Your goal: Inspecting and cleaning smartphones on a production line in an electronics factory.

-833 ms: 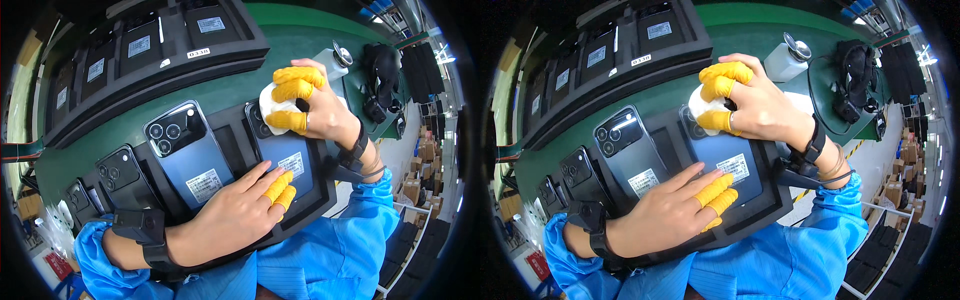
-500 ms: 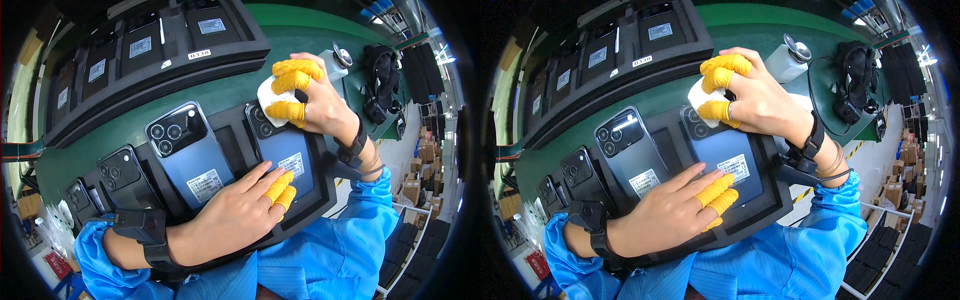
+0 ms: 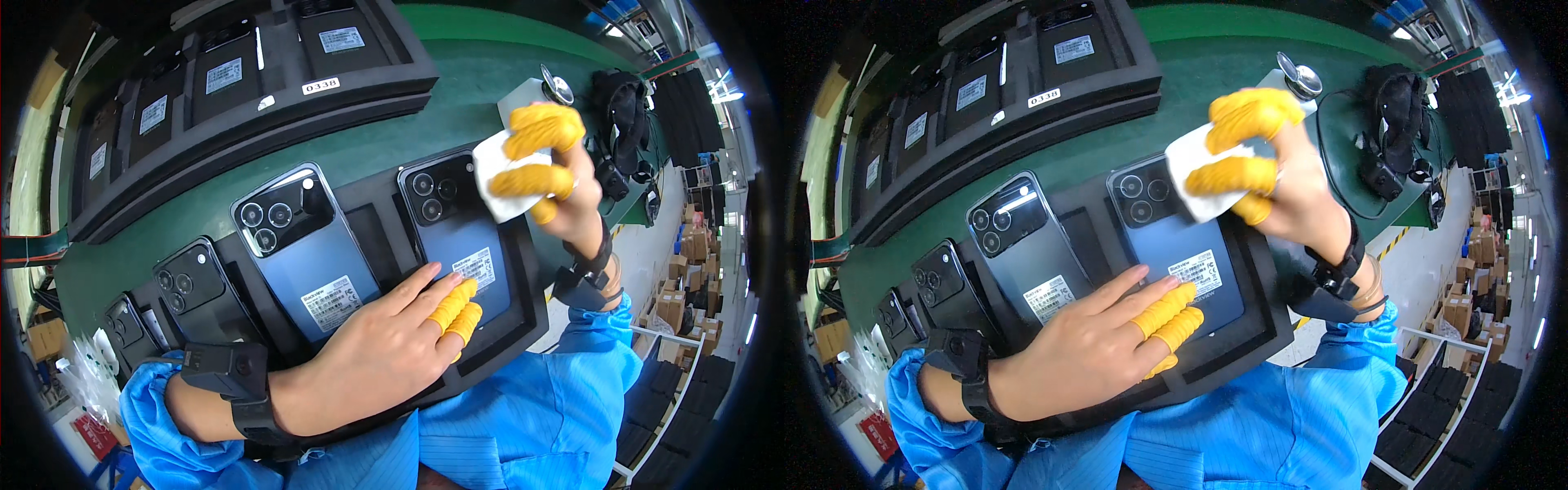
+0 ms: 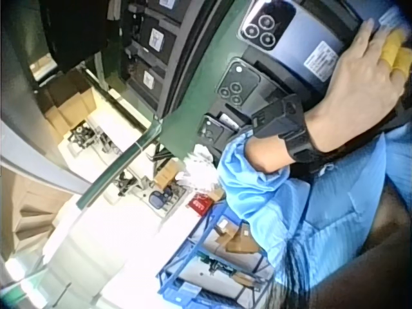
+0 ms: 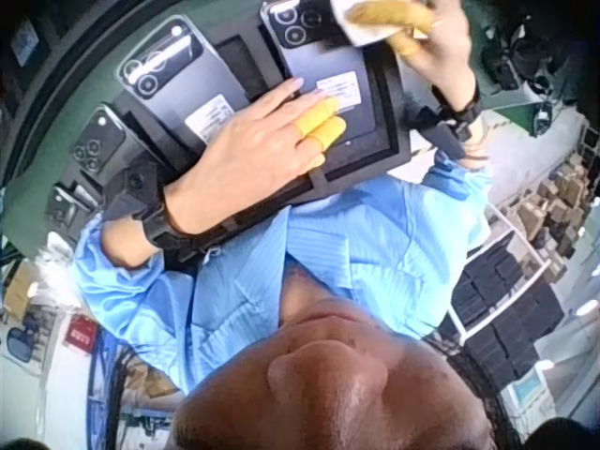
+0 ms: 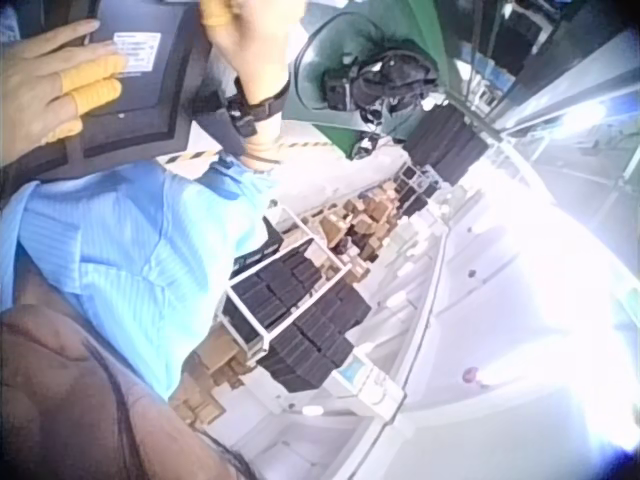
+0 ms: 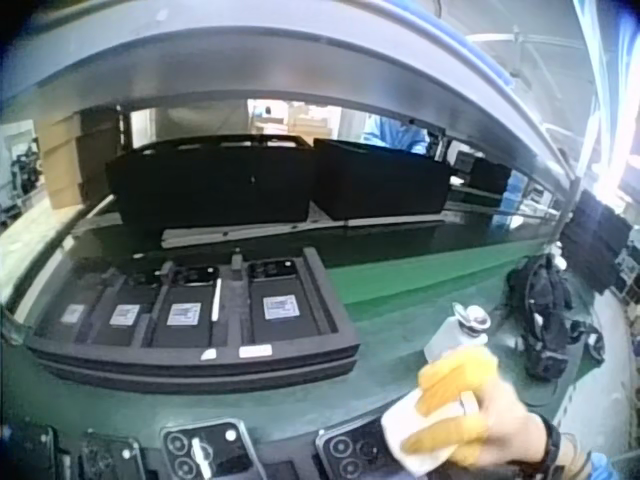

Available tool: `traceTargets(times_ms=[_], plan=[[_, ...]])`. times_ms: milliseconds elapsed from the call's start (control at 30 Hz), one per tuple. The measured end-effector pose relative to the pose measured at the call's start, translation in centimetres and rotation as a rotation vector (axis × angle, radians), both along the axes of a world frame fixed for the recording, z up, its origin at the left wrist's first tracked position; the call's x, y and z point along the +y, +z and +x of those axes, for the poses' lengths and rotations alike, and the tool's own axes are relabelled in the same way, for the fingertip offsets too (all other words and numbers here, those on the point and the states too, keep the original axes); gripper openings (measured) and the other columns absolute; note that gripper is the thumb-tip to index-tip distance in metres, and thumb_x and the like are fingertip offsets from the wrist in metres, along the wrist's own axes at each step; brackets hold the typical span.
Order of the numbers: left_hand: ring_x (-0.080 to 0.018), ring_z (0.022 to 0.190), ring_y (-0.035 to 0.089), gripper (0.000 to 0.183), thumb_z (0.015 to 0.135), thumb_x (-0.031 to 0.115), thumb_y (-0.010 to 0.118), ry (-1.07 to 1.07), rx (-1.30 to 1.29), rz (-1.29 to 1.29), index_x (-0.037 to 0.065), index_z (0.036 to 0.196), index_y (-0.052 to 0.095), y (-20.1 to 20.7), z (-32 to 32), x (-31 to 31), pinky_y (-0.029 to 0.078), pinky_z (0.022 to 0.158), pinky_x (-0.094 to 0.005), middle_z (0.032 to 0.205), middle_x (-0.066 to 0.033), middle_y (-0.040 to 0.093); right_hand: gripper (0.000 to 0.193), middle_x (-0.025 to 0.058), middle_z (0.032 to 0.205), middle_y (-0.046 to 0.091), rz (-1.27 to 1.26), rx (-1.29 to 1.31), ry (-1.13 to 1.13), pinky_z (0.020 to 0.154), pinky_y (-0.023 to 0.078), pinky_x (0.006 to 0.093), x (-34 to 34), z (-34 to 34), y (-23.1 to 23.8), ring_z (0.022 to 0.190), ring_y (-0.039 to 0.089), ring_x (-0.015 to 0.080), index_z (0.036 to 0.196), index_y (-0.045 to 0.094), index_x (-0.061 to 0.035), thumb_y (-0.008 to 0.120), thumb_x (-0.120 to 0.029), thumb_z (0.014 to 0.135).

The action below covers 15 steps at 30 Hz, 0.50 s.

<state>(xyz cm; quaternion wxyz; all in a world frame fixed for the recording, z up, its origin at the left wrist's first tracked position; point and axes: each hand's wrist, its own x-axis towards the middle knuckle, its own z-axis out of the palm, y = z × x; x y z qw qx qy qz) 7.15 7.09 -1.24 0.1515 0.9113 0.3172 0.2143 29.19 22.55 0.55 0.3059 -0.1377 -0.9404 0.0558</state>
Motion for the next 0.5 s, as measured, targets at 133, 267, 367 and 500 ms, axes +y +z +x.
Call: traceTargets(times_ms=[133, 267, 367, 500], plan=[[-0.0263, 0.123, 0.058, 0.025, 0.084, 0.024, 0.070, 0.000, -0.012, 0.016, 0.003, 0.096, 0.071, 0.1, 0.0, 0.1, 0.043, 0.108, -0.0436, 0.122, -0.0172, 0.066, 0.024, 0.0079, 0.096, 0.060, -0.113, 0.126, -0.067, 0.092, 0.046, 0.0413, 0.4, 0.5, 0.1, 0.094, 0.058, 0.0288, 0.091, 0.074, -0.0113, 0.073, -0.003, 0.068], [-0.0257, 0.123, 0.057, 0.027, 0.084, 0.024, 0.070, -0.002, 0.001, 0.008, 0.003, 0.100, 0.071, 0.1, 0.0, 0.0, 0.043, 0.108, -0.0435, 0.123, -0.0159, 0.065, 0.023, 0.0081, 0.097, 0.062, -0.162, 0.164, -0.141, 0.090, 0.046, 0.0396, 0.7, 0.5, -0.4, 0.097, 0.060, 0.0286, 0.092, 0.073, -0.0084, 0.071, 0.001, 0.071], [-0.0256, 0.124, 0.057, 0.028, 0.084, 0.024, 0.070, 0.000, 0.007, 0.010, 0.004, 0.103, 0.071, 0.1, -0.1, -0.1, 0.042, 0.109, -0.0434, 0.124, -0.0152, 0.065, 0.022, 0.0085, 0.099, 0.065, -0.155, 0.141, -0.186, 0.090, 0.047, 0.0359, 1.1, 0.5, -0.3, 0.097, 0.063, 0.0276, 0.093, 0.072, -0.0068, 0.070, 0.003, 0.073], [-0.0256, 0.125, 0.056, 0.029, 0.085, 0.025, 0.069, 0.004, 0.004, 0.006, 0.004, 0.104, 0.071, 0.1, -0.1, -0.1, 0.041, 0.109, -0.0433, 0.125, -0.0149, 0.065, 0.025, 0.0086, 0.102, 0.066, -0.292, 0.197, -0.191, 0.086, 0.048, 0.0338, 1.5, -0.2, -0.4, 0.097, 0.063, 0.0267, 0.096, 0.073, -0.0075, 0.071, 0.005, 0.074]])
